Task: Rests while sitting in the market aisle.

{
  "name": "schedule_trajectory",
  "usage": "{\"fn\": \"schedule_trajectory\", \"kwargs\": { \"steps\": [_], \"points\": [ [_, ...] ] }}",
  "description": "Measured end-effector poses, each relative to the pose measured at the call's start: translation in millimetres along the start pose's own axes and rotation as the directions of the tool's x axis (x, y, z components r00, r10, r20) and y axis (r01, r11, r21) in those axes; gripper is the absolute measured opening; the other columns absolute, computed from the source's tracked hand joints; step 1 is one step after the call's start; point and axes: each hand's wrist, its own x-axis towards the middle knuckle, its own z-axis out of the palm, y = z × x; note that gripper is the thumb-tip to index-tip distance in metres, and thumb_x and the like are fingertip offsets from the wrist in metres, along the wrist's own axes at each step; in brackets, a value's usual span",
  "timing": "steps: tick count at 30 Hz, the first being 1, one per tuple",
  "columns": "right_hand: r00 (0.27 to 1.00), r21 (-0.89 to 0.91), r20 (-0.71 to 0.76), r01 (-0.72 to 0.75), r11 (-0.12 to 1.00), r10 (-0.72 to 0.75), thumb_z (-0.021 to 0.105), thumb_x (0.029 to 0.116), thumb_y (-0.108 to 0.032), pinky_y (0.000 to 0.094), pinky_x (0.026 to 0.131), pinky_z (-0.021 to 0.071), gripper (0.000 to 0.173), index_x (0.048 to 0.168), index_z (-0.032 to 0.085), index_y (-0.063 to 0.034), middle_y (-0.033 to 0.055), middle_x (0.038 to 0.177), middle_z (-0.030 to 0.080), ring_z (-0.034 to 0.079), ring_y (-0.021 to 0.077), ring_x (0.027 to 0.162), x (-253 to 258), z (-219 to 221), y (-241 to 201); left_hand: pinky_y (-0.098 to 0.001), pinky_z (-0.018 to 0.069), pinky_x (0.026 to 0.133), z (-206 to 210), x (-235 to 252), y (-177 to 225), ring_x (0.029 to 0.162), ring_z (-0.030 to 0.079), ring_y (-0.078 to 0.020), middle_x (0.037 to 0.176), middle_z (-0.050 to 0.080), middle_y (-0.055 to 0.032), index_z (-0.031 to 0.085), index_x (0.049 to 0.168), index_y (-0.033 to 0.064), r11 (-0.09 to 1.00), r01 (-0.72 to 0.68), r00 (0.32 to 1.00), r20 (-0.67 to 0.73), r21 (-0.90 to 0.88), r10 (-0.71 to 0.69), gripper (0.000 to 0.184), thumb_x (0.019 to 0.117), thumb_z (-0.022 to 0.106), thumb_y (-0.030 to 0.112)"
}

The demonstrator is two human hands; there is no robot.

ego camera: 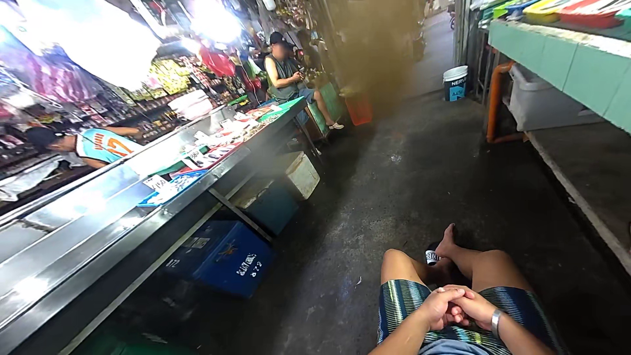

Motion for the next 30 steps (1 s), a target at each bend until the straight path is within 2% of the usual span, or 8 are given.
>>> {"fn": "schedule_trajectory", "kwargs": {
  "steps": [4,8,11,16,19,22,26,30],
  "points": [
    [1.000,0.057,-0.004,-0.012,0.998,0.013,0.053,0.1068,-0.024,0.0233,0.043,0.0418,0.022,0.105,0.070,-0.0114,0.0010,0.060,0.058,0.052,0.0084,0.047,1.0,4.7,-1.4,-0.0308,0.0545,0.062,5.4,-2.6,2.1,0.053,0.053,-0.0099,0.060,0.051,0.0053,0.068,0.100,0.0170,0.998,-0.053,0.999,-0.012,-0.018,0.053,0.030,0.1091,0.043,0.032],
    [0.999,0.013,0.025,-0.029,1.000,0.028,0.055,0.1062,-0.025,0.0249,0.046,0.0453,0.021,0.111,0.070,-0.0117,0.0016,0.063,0.059,0.055,0.0098,0.050,3.8,1.0,-0.9,-0.0313,0.0545,0.063,1.7,-2.0,1.4,0.055,0.053,-0.0105,0.062,0.052,0.0046,0.067,0.105,0.0165,0.999,-0.034,0.999,-0.016,-0.004,0.034,0.028,0.1093,0.043,0.030],
    [0.999,0.013,0.034,-0.016,1.000,0.015,0.054,0.1062,-0.025,0.0254,0.047,0.0475,0.021,0.110,0.069,-0.0108,0.0020,0.064,0.061,0.057,0.0101,0.051,3.0,-2.3,1.1,-0.0305,0.0541,0.062,2.7,-0.1,2.1,0.054,0.053,-0.0103,0.061,0.051,0.0046,0.067,0.105,0.0164,1.000,-0.014,1.000,-0.010,0.015,0.014,0.027,0.1090,0.045,0.030],
    [1.000,0.060,-0.001,-0.027,0.998,0.027,0.055,0.1067,-0.024,0.0225,0.043,0.0420,0.020,0.106,0.070,-0.0113,0.0008,0.060,0.058,0.052,0.0079,0.047,0.5,4.3,-5.1,-0.0302,0.0538,0.061,4.4,-0.7,1.4,0.053,0.052,-0.0098,0.060,0.051,0.0050,0.068,0.101,0.0171,0.998,-0.058,0.998,-0.010,-0.041,0.057,0.026,0.1079,0.046,0.030],
    [0.999,0.031,0.027,-0.019,0.999,0.018,0.055,0.1062,-0.024,0.0249,0.047,0.0458,0.020,0.111,0.070,-0.0117,0.0011,0.064,0.059,0.055,0.0093,0.051,3.7,0.6,-0.5,-0.0296,0.0532,0.061,1.9,-1.1,0.0,0.052,0.052,-0.0095,0.061,0.051,0.0051,0.068,0.103,0.0172,0.998,-0.053,0.999,0.011,-0.042,0.053,0.026,0.1082,0.046,0.029],
    [0.999,0.022,0.037,-0.018,1.000,0.017,0.055,0.1064,-0.026,0.0262,0.047,0.0478,0.022,0.111,0.070,-0.0113,0.0023,0.064,0.061,0.057,0.0109,0.050,5.2,-3.4,1.8,-0.0299,0.0540,0.061,0.7,1.5,1.4,0.054,0.053,-0.0101,0.062,0.052,0.0043,0.067,0.102,0.0168,1.000,-0.023,1.000,0.007,0.006,0.023,0.026,0.1085,0.046,0.030],
    [0.999,0.065,-0.015,-0.045,0.997,0.046,0.052,0.1077,-0.025,0.0234,0.044,0.0411,0.021,0.104,0.069,-0.0122,0.0009,0.060,0.056,0.051,0.0087,0.047,0.1,4.8,-5.6,-0.0301,0.0549,0.061,7.3,-2.7,6.5,0.053,0.054,-0.0101,0.061,0.052,0.0043,0.067,0.101,0.0156,0.999,-0.042,0.999,-0.015,-0.020,0.041,0.030,0.1086,0.043,0.031],
    [0.997,0.047,-0.009,-0.078,0.996,0.079,0.053,0.1074,-0.024,0.0243,0.044,0.0424,0.020,0.108,0.069,-0.0123,0.0016,0.061,0.057,0.053,0.0097,0.048,4.8,3.0,-2.2,-0.0297,0.0533,0.061,2.8,-2.3,3.2,0.053,0.051,-0.0099,0.061,0.050,0.0047,0.067,0.104,0.0156,0.998,-0.048,0.999,-0.015,-0.038,0.048,0.028,0.1086,0.044,0.031]
  ]
}}
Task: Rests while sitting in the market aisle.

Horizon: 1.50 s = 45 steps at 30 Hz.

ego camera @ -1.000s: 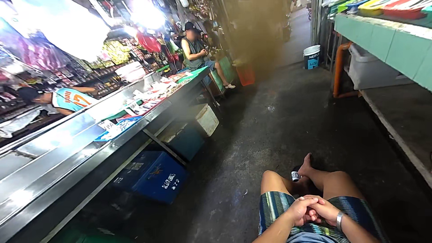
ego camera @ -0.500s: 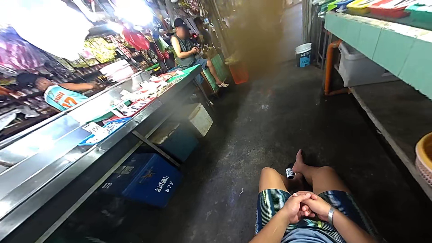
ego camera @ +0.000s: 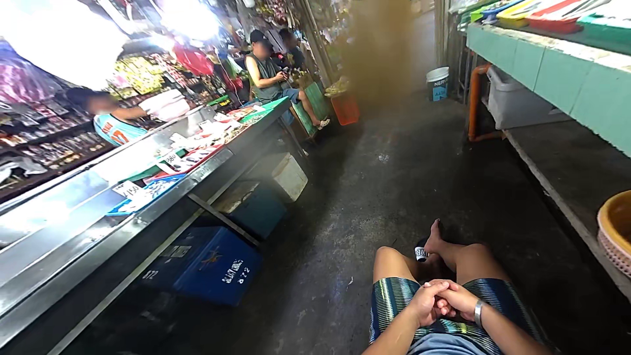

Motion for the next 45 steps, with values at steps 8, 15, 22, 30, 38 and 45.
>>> {"fn": "schedule_trajectory", "kwargs": {
  "steps": [8,15,22,30,38,45],
  "points": [
    [0.999,0.017,-0.020,0.041,0.999,-0.040,0.055,0.1062,-0.024,0.0246,0.045,0.0418,0.019,0.105,0.069,-0.0116,0.0011,0.060,0.056,0.051,0.0093,0.047,-3.9,2.5,0.5,-0.0303,0.0551,0.062,5.1,-1.5,1.5,0.053,0.053,-0.0099,0.061,0.051,0.0045,0.067,0.102,0.0155,1.000,0.003,1.000,0.001,0.005,-0.003,0.028,0.1080,0.044,0.031],
    [0.997,-0.029,0.033,0.064,0.998,-0.063,0.053,0.1065,-0.023,0.0265,0.048,0.0477,0.021,0.112,0.070,-0.0108,0.0014,0.064,0.060,0.056,0.0108,0.052,0.0,-5.7,3.1,-0.0299,0.0534,0.061,-1.6,3.5,-1.0,0.055,0.053,-0.0102,0.063,0.053,0.0041,0.067,0.102,0.0168,0.999,0.029,0.999,0.014,0.046,-0.030,0.026,0.1082,0.046,0.031],
    [0.997,-0.026,0.030,0.067,0.997,-0.066,0.053,0.1058,-0.022,0.0260,0.048,0.0464,0.020,0.109,0.070,-0.0115,0.0008,0.063,0.059,0.055,0.0098,0.051,-0.7,-0.6,0.7,-0.0286,0.0525,0.061,-0.3,-0.6,-2.1,0.053,0.051,-0.0087,0.061,0.052,0.0056,0.068,0.102,0.0175,1.000,-0.024,0.999,0.031,0.004,0.024,0.028,0.1083,0.044,0.030],
    [0.998,-0.010,-0.001,0.061,0.998,-0.061,0.052,0.1065,-0.023,0.0255,0.047,0.0449,0.021,0.108,0.069,-0.0109,0.0009,0.062,0.058,0.054,0.0096,0.050,-4.9,1.7,-1.0,-0.0299,0.0542,0.062,6.1,-3.3,4.1,0.054,0.053,-0.0098,0.063,0.053,0.0044,0.066,0.101,0.0167,1.000,0.006,1.000,-0.004,0.025,-0.006,0.027,0.1085,0.044,0.030],
    [0.998,-0.014,0.036,0.056,0.998,-0.055,0.052,0.1069,-0.024,0.0250,0.046,0.0454,0.022,0.109,0.069,-0.0108,0.0009,0.062,0.058,0.054,0.0096,0.049,-2.1,-3.1,0.0,-0.0306,0.0538,0.061,-1.4,4.1,-0.8,0.055,0.054,-0.0105,0.063,0.053,0.0041,0.067,0.103,0.0172,0.998,0.025,1.000,0.000,0.055,-0.025,0.026,0.1085,0.045,0.031],
    [0.998,-0.003,0.024,0.052,0.999,-0.052,0.054,0.1064,-0.024,0.0238,0.044,0.0424,0.020,0.105,0.070,-0.0118,0.0004,0.060,0.056,0.052,0.0087,0.047,-3.0,1.4,0.0,-0.0302,0.0537,0.062,-1.9,0.0,-3.4,0.055,0.054,-0.0104,0.063,0.054,0.0036,0.067,0.102,0.0165,1.000,0.001,1.000,-0.003,0.013,-0.001,0.027,0.1086,0.045,0.031]
  ]
}}
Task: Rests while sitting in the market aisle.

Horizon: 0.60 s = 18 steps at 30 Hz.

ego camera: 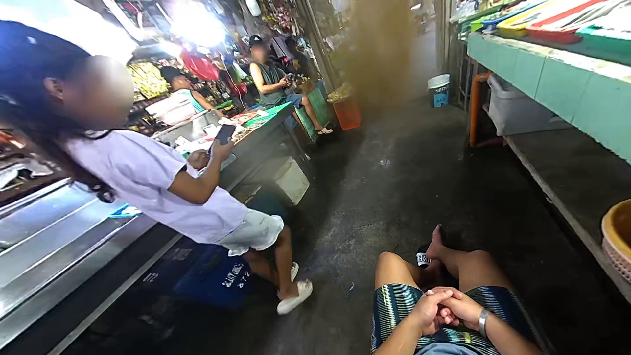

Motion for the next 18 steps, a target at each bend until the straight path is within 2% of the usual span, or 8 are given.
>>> {"fn": "schedule_trajectory", "kwargs": {
  "steps": [4,10,15,18],
  "points": [
    [1.000,0.007,0.003,-0.002,1.000,0.002,0.054,0.1068,-0.025,0.0249,0.045,0.0447,0.021,0.108,0.070,-0.0110,0.0012,0.061,0.058,0.054,0.0098,0.049,-0.5,-2.7,-0.3,-0.0307,0.0539,0.063,-1.8,4.2,0.7,0.056,0.054,-0.0104,0.063,0.052,0.0046,0.067,0.104,0.0176,0.998,0.027,1.000,0.000,0.049,-0.027,0.028,0.1089,0.044,0.033],
    [1.000,0.032,-0.023,-0.016,0.999,0.017,0.054,0.1066,-0.023,0.0233,0.043,0.0415,0.020,0.104,0.070,-0.0114,0.0003,0.060,0.056,0.051,0.0082,0.047,-1.7,2.2,-4.1,-0.0296,0.0536,0.060,3.0,0.2,2.3,0.052,0.052,-0.0092,0.060,0.052,0.0051,0.067,0.100,0.0174,1.000,-0.013,1.000,0.013,-0.019,0.014,0.027,0.1083,0.045,0.031],
    [1.000,0.000,-0.016,-0.002,1.000,0.002,0.054,0.1064,-0.022,0.0260,0.047,0.0469,0.020,0.108,0.070,-0.0097,0.0022,0.062,0.059,0.055,0.0109,0.050,-1.5,-3.0,-0.9,-0.0307,0.0542,0.062,0.0,3.3,1.1,0.055,0.054,-0.0104,0.062,0.053,0.0042,0.067,0.104,0.0172,0.999,0.016,1.000,0.019,0.029,-0.016,0.027,0.1087,0.045,0.032],
    [0.998,0.042,-0.062,-0.004,0.999,0.006,0.053,0.1068,-0.021,0.0236,0.043,0.0418,0.021,0.102,0.069,-0.0094,0.0017,0.058,0.057,0.051,0.0091,0.045,-6.7,4.1,-5.0,-0.0311,0.0542,0.062,2.6,3.2,1.6,0.054,0.053,-0.0101,0.061,0.052,0.0048,0.067,0.102,0.0178,1.000,-0.001,1.000,0.015,0.020,0.001,0.028,0.1082,0.044,0.032]
  ]
}}
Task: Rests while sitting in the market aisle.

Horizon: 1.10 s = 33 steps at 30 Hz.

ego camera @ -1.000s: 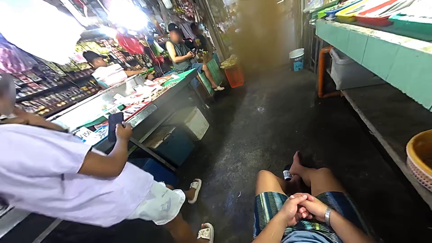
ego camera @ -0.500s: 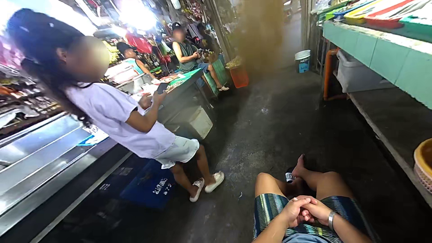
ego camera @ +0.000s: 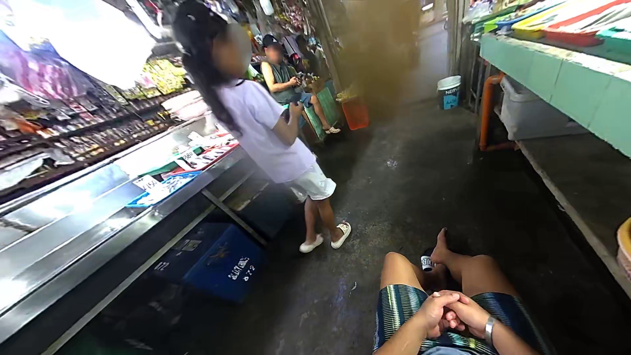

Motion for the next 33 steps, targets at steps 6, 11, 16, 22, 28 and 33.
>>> {"fn": "schedule_trajectory", "kwargs": {
  "steps": [6,11,16,22,28,33],
  "points": [
    [0.999,-0.012,0.050,0.012,1.000,-0.012,0.054,0.1057,-0.022,0.0251,0.044,0.0431,0.020,0.100,0.070,-0.0100,0.0007,0.057,0.054,0.050,0.0095,0.046,8.8,-3.5,6.3,-0.0295,0.0535,0.061,-1.7,-3.3,1.0,0.054,0.051,-0.0087,0.061,0.050,0.0065,0.067,0.104,0.0179,1.000,-0.008,1.000,0.002,0.000,0.008,0.026,0.1084,0.045,0.032],
    [1.000,0.015,-0.009,0.004,1.000,-0.004,0.052,0.1070,-0.020,0.0239,0.042,0.0426,0.021,0.100,0.069,-0.0088,0.0015,0.056,0.056,0.051,0.0089,0.044,1.2,-0.8,3.0,-0.0285,0.0523,0.059,3.7,-2.8,3.9,0.053,0.050,-0.0088,0.061,0.049,0.0059,0.067,0.104,0.0173,1.000,0.010,1.000,-0.018,0.015,-0.010,0.026,0.1082,0.046,0.032],
    [1.000,0.028,0.002,-0.004,1.000,0.004,0.050,0.1079,-0.019,0.0239,0.042,0.0413,0.024,0.092,0.065,-0.0088,-0.0004,0.055,0.053,0.048,0.0080,0.044,4.9,0.5,5.3,-0.0248,0.0498,0.056,10.4,-14.2,11.4,0.051,0.048,-0.0070,0.061,0.049,0.0065,0.066,0.103,0.0162,1.000,-0.027,1.000,-0.015,-0.009,0.027,0.027,0.1093,0.043,0.029],
    [0.999,0.076,-0.022,0.028,0.997,-0.027,0.046,0.1066,-0.013,0.0242,0.043,0.0449,0.021,0.102,0.065,-0.0062,0.0011,0.057,0.055,0.052,0.0090,0.045,-3.7,1.8,4.0,-0.0247,0.0523,0.057,3.4,-4.0,4.4,0.054,0.052,-0.0072,0.066,0.054,0.0052,0.067,0.108,0.0176,1.000,0.025,1.000,0.008,-0.003,-0.025,0.025,0.1075,0.048,0.032],
    [1.000,0.027,0.019,-0.003,1.000,0.003,0.051,0.1066,-0.018,0.0239,0.043,0.0415,0.021,0.098,0.069,-0.0095,0.0005,0.057,0.055,0.050,0.0085,0.045,3.9,-0.2,6.3,-0.0269,0.0509,0.058,-2.8,-2.3,-2.0,0.053,0.050,-0.0083,0.062,0.050,0.0056,0.068,0.106,0.0187,1.000,-0.026,1.000,0.014,-0.008,0.026,0.025,0.1081,0.046,0.032],
    [1.000,0.007,0.005,0.015,1.000,-0.015,0.050,0.1075,-0.018,0.0252,0.043,0.0444,0.021,0.104,0.069,-0.0084,0.0018,0.058,0.057,0.052,0.0100,0.046,1.7,-3.4,7.0,-0.0286,0.0531,0.060,0.4,-0.1,0.2,0.055,0.052,-0.0093,0.064,0.051,0.0050,0.067,0.104,0.0178,0.999,0.020,1.000,-0.006,0.037,-0.020,0.025,0.1084,0.046,0.033]
  ]
}}
